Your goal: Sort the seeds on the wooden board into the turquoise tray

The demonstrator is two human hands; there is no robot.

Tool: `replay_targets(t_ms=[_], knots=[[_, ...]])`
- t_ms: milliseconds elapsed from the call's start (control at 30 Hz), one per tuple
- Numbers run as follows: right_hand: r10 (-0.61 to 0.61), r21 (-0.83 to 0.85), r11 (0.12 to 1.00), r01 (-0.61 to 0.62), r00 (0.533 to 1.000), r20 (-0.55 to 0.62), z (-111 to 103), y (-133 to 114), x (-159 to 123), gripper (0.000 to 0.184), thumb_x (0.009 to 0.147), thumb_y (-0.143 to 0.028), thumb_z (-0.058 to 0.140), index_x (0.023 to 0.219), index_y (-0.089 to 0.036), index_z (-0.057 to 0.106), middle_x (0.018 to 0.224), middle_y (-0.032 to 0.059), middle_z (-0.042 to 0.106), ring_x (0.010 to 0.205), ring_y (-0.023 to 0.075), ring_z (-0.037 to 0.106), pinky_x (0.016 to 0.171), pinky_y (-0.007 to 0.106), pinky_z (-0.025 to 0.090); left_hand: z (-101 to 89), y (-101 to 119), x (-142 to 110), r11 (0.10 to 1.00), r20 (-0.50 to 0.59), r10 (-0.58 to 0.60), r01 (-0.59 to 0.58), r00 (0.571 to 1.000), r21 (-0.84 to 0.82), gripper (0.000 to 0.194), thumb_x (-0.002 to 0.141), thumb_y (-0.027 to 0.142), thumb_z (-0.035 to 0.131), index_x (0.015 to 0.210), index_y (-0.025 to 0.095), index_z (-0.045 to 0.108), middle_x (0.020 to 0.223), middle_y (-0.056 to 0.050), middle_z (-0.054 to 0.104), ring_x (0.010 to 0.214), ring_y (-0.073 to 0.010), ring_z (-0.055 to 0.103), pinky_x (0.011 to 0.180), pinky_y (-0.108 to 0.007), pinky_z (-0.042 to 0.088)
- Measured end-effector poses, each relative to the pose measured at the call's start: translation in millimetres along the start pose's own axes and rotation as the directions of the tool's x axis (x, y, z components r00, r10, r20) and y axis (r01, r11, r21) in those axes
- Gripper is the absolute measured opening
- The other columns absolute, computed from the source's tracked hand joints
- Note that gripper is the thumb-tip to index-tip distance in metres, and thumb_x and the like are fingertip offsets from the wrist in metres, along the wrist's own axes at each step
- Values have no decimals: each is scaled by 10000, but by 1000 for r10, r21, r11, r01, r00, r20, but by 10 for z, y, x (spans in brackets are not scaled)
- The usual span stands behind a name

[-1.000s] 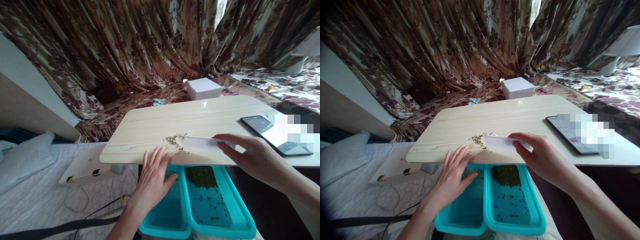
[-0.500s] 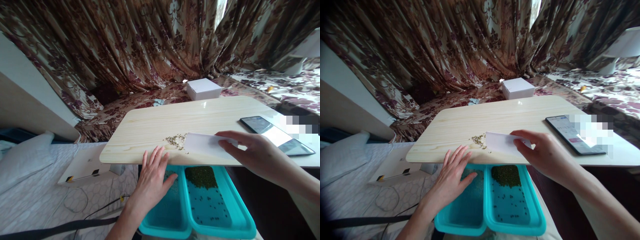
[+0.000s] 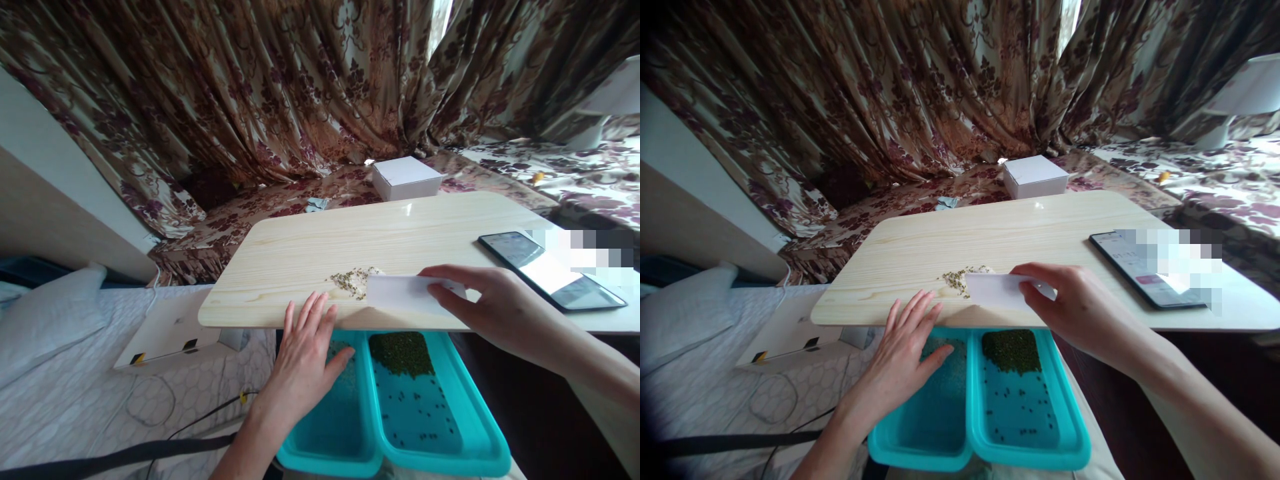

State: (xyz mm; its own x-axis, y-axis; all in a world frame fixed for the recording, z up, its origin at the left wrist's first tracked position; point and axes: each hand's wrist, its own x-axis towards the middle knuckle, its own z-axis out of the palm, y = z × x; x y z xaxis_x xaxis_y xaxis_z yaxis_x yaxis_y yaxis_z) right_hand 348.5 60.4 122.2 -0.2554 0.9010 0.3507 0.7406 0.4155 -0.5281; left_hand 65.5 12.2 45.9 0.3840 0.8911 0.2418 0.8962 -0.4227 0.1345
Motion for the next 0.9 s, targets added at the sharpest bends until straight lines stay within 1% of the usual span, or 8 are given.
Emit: replay_targets(t_ms=[133,267,333,467,533,633,733,900], knots=[[-26,-42,999,25,999,-25,-13,1,30,348,855,-363,508,947,-196,799,698,49,784,440,169,595,464,288,465,-8,6,-1,1000,9,3,-3,1000,2,520,983,376,575,1444,157,481,1590,-189,457,1520,-340,348,1228,-666,266],[-23,-36,999,21,997,-67,-53,35,27,357,843,-384,519,937,-186,801,644,37,753,377,141,515,456,289,450,-4,-1,-9,1000,-4,-1,1,1000,-5,520,987,383,567,1457,183,469,1595,-175,453,1525,-330,341,1234,-658,260],[-7,-29,1000,4,996,-92,-65,58,17,356,832,-389,528,929,-179,799,649,38,752,364,130,497,461,289,452,-2,-4,-10,1000,-4,-3,3,1000,-5,517,990,389,561,1459,192,466,1598,-167,452,1527,-324,338,1239,-653,254],[7,-45,999,-11,995,-98,-59,115,-5,336,836,-373,536,939,-188,797,678,34,761,379,127,521,467,281,456,-6,0,1,1000,15,-4,4,1000,-6,529,989,398,564,1460,178,468,1603,-172,444,1527,-328,338,1237,-657,257],[-1,-37,999,-3,996,-92,-50,140,-17,331,837,-378,538,936,-195,795,663,26,758,380,129,530,455,274,453,-10,6,7,1000,22,-7,7,1000,-6,532,985,390,571,1460,171,471,1603,-177,444,1527,-332,336,1235,-662,257],[-21,-26,1000,18,993,-116,-41,162,-33,329,837,-388,539,934,-198,790,672,20,762,363,125,525,438,271,448,-15,13,12,1000,24,-6,6,1000,-6,529,983,376,574,1458,166,475,1604,-178,441,1530,-334,330,1233,-666,254],[-33,-33,999,30,992,-125,-32,154,-36,341,846,-392,535,944,-187,790,688,28,770,357,125,529,441,276,452,-19,14,10,1000,13,-3,3,1000,-15,526,982,370,575,1461,175,475,1602,-175,445,1529,-332,332,1232,-668,255],[-19,-18,1000,17,995,-94,-23,108,-24,352,839,-402,539,922,-181,800,702,38,786,371,135,546,445,281,469,-11,14,4,1000,3,-4,4,1000,-18,526,979,373,581,1458,179,481,1595,-176,455,1526,-333,339,1230,-667,261]])
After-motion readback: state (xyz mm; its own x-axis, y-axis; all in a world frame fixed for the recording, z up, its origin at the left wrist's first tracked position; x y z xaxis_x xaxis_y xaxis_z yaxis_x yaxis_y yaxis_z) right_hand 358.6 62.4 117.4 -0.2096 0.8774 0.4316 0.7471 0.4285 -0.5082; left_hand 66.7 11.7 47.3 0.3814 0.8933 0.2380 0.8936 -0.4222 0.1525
